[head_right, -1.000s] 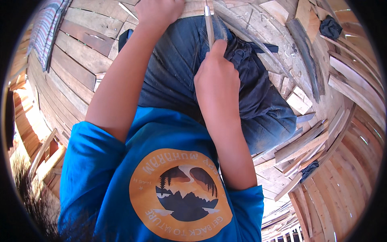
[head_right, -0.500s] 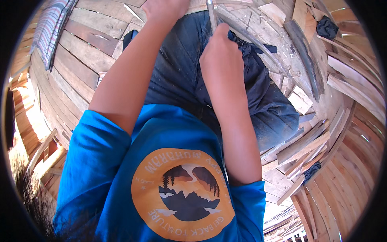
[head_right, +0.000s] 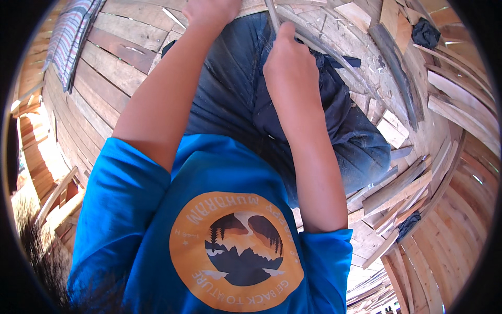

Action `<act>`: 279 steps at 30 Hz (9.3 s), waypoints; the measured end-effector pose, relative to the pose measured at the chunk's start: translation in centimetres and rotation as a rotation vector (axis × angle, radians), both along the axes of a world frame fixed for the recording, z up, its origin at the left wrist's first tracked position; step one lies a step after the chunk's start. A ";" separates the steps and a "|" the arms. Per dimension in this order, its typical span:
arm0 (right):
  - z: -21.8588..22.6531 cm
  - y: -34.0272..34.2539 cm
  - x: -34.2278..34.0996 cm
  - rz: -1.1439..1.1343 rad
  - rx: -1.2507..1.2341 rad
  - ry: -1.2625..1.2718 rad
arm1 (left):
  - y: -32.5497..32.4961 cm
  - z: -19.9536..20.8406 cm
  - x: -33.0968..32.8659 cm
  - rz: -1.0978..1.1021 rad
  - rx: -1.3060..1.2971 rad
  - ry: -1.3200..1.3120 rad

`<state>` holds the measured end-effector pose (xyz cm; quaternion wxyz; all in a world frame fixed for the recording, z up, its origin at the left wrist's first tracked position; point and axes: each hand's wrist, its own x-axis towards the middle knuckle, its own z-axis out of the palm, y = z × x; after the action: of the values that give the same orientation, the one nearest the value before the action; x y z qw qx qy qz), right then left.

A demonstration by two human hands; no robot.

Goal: The person uses a hand saw to cut a piece of wood into a curved shape, holding the wood steady with one hand while reciprocating the saw with the other.

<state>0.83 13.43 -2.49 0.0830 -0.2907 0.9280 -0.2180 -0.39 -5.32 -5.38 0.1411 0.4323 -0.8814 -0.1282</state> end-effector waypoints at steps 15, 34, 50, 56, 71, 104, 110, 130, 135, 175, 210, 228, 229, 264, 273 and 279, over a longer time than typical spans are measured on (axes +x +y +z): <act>1.0 2.9 1.7 0.000 -0.011 -0.066 | -0.1 1.4 0.8 -0.124 -0.085 -0.060; -0.8 1.9 1.9 -0.017 -0.080 -0.054 | -0.8 0.8 -0.6 0.059 0.110 -0.093; -1.7 6.6 6.5 -0.084 -0.202 -0.153 | -0.7 0.9 -1.0 -0.022 0.075 -0.195; -1.0 2.0 2.7 -0.074 -0.165 -0.128 | -0.5 1.2 -0.9 0.106 0.085 -0.099; -0.4 4.7 5.6 -0.118 -0.164 -0.160 | -0.7 1.5 0.1 -0.021 0.040 -0.120; -0.5 4.9 6.6 -0.110 -0.252 -0.196 | -0.5 2.3 0.1 0.119 0.190 -0.141; -0.8 5.9 6.5 -0.105 -0.247 -0.235 | -1.5 1.6 -0.9 0.079 0.154 -0.174; -2.3 4.4 6.5 -0.092 -0.210 -0.086 | -0.2 1.7 0.2 0.005 0.135 -0.161; -0.2 3.8 5.5 -0.072 -0.186 -0.109 | -1.0 1.8 -0.6 0.074 0.140 -0.096; 0.4 2.6 0.0 -0.096 -0.109 -0.255 | -1.7 -1.1 1.1 -0.435 -0.153 -0.032; 1.7 3.3 -1.3 -0.053 -0.029 -0.301 | -2.1 1.3 0.4 -0.489 0.081 -0.045; 1.3 5.1 0.2 -0.065 -0.043 -0.305 | -2.8 0.8 0.2 -0.484 0.127 -0.055; 1.9 5.9 0.9 -0.099 -0.033 -0.338 | -2.7 1.1 -0.1 -0.505 0.092 -0.056; 1.4 3.9 -0.3 -0.135 -0.060 -0.399 | -2.6 0.6 0.3 -0.481 0.080 -0.062; 1.9 4.3 -0.1 -0.119 -0.089 -0.396 | -1.9 0.8 0.7 -0.514 -0.008 -0.004; 2.5 5.8 1.0 -0.096 -0.041 -0.340 | -2.2 -0.9 0.7 -0.486 -0.064 -0.025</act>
<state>1.82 19.20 0.03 0.2224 -0.2068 0.9087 -0.2864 0.31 -7.49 -6.24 0.1090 0.2042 -0.9648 -0.1251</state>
